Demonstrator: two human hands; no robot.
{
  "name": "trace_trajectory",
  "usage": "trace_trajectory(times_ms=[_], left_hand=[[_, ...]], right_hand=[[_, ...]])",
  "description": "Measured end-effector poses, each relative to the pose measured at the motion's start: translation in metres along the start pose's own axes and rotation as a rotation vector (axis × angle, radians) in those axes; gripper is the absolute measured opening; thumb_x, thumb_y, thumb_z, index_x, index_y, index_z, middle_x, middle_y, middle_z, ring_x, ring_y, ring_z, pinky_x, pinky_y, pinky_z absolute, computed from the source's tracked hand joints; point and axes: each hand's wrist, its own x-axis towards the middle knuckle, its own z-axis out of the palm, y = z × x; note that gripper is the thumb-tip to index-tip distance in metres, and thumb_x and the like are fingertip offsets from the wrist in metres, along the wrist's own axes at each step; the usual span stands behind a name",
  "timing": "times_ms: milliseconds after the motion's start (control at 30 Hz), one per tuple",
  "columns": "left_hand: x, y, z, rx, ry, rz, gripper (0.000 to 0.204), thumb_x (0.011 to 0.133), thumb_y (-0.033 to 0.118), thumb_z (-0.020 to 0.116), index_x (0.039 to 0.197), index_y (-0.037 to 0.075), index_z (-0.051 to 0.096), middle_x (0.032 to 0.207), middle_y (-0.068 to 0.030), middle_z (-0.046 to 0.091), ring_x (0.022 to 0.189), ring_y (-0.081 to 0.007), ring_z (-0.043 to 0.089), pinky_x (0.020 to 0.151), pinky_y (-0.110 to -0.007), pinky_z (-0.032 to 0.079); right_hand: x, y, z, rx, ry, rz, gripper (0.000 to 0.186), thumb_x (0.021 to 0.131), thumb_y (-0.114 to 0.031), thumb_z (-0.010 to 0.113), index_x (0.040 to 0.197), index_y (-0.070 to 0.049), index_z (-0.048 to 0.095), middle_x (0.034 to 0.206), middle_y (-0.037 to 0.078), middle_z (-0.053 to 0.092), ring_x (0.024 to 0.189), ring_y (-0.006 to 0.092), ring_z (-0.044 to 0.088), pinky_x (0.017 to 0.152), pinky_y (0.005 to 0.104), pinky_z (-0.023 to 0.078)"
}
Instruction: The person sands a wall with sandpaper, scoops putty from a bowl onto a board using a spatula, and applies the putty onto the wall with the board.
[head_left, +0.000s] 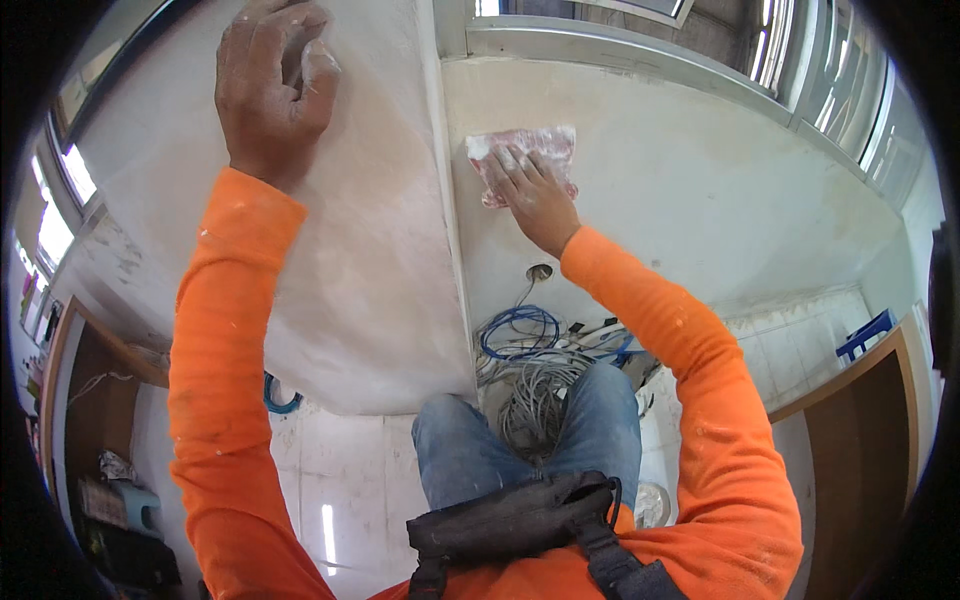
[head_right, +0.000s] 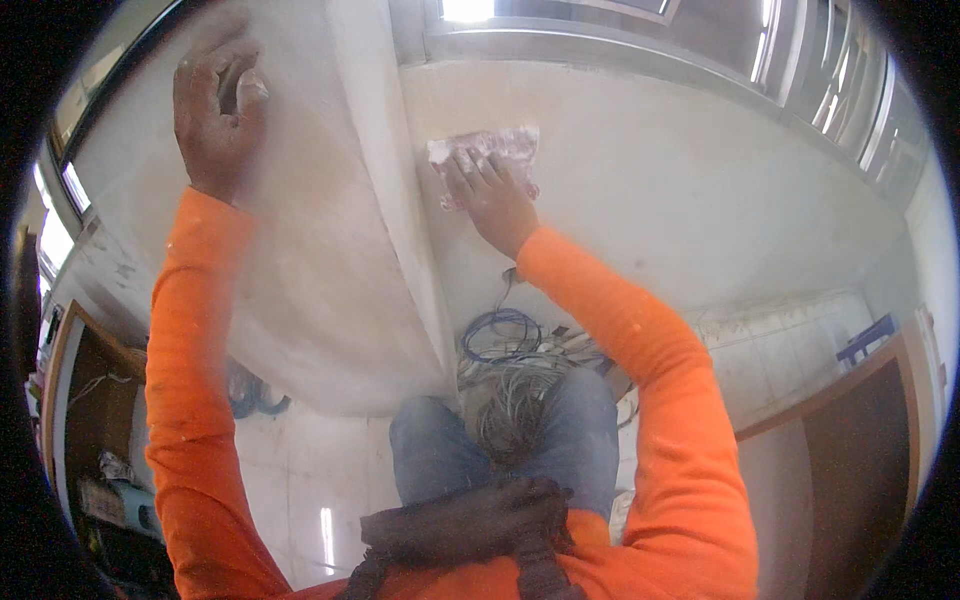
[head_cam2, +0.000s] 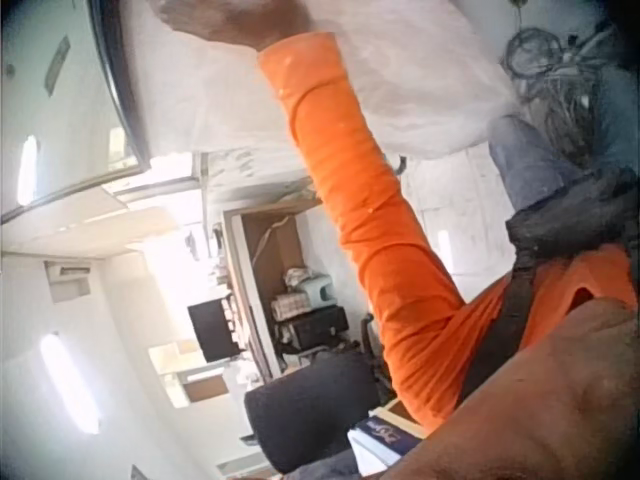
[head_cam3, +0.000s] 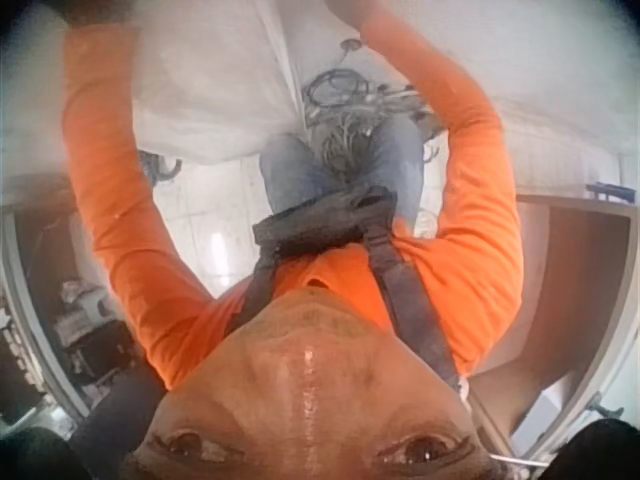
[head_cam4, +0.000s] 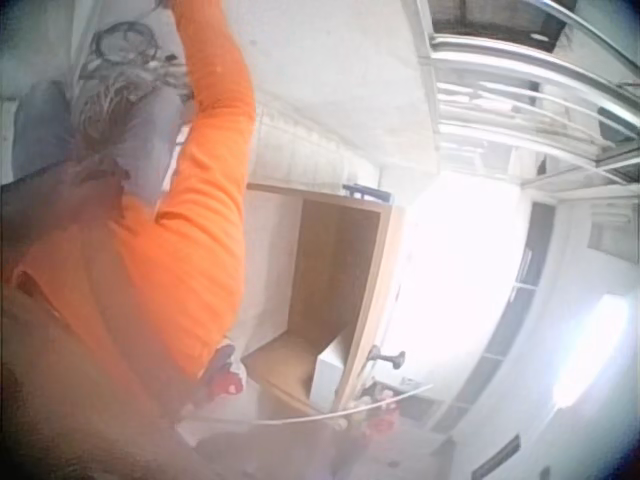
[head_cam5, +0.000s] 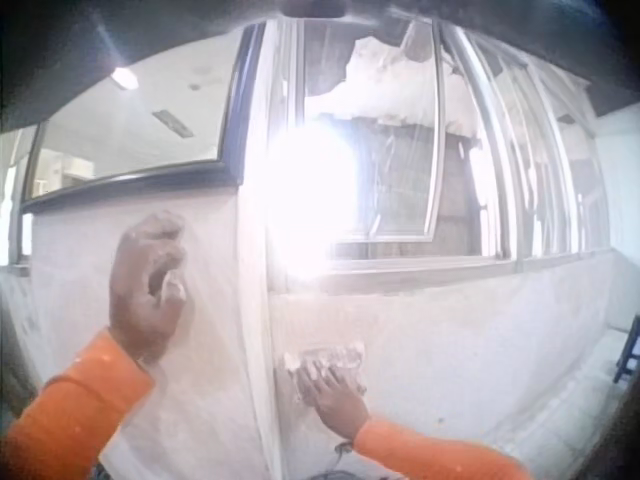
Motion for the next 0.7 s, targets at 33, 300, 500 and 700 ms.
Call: trace_trajectory(times_ms=[33,300,500,700], left_hand=[[0.002,0.004,0.000,0.001,0.007,-0.007,0.020,0.086,0.007,0.056,0.104,0.002,0.063,0.119,-0.0115,0.062,0.110,-0.0250,0.059,0.092,-0.032,0.051],[-0.002,0.001,0.003,0.126,-0.029,0.027,0.020,0.086,0.010,0.057,0.103,0.002,0.064,0.118,-0.0130,0.062,0.111,-0.0267,0.058,0.097,-0.035,0.048],[-0.005,0.005,0.006,-0.053,0.000,-0.053,0.022,0.088,0.009,0.056,0.108,0.001,0.062,0.122,-0.0150,0.059,0.111,-0.0251,0.059,0.095,-0.035,0.051],[-0.008,-0.004,0.003,-0.106,-0.008,-0.112,0.023,0.091,0.009,0.056,0.111,-0.001,0.059,0.126,-0.0152,0.054,0.111,-0.0245,0.059,0.093,-0.034,0.053]], right_hand=[[0.005,0.004,-0.007,-0.009,0.001,-0.002,0.054,0.086,-0.013,0.055,0.137,-0.001,0.044,0.138,0.018,0.049,0.125,0.0354,0.048,0.104,0.0495,0.037],[0.083,0.034,-0.024,-0.032,0.186,0.051,0.059,0.083,-0.005,0.053,0.141,0.000,0.040,0.143,0.017,0.045,0.132,0.0345,0.043,0.109,0.0487,0.033],[-0.020,-0.026,0.023,0.115,-0.059,0.028,0.057,0.083,-0.009,0.055,0.138,0.001,0.043,0.139,0.018,0.048,0.128,0.0337,0.046,0.110,0.0469,0.033],[-0.053,-0.037,-0.006,0.144,-0.303,0.104,0.057,0.083,-0.008,0.054,0.138,0.001,0.043,0.138,0.020,0.049,0.120,0.0318,0.051,0.109,0.0471,0.034]])
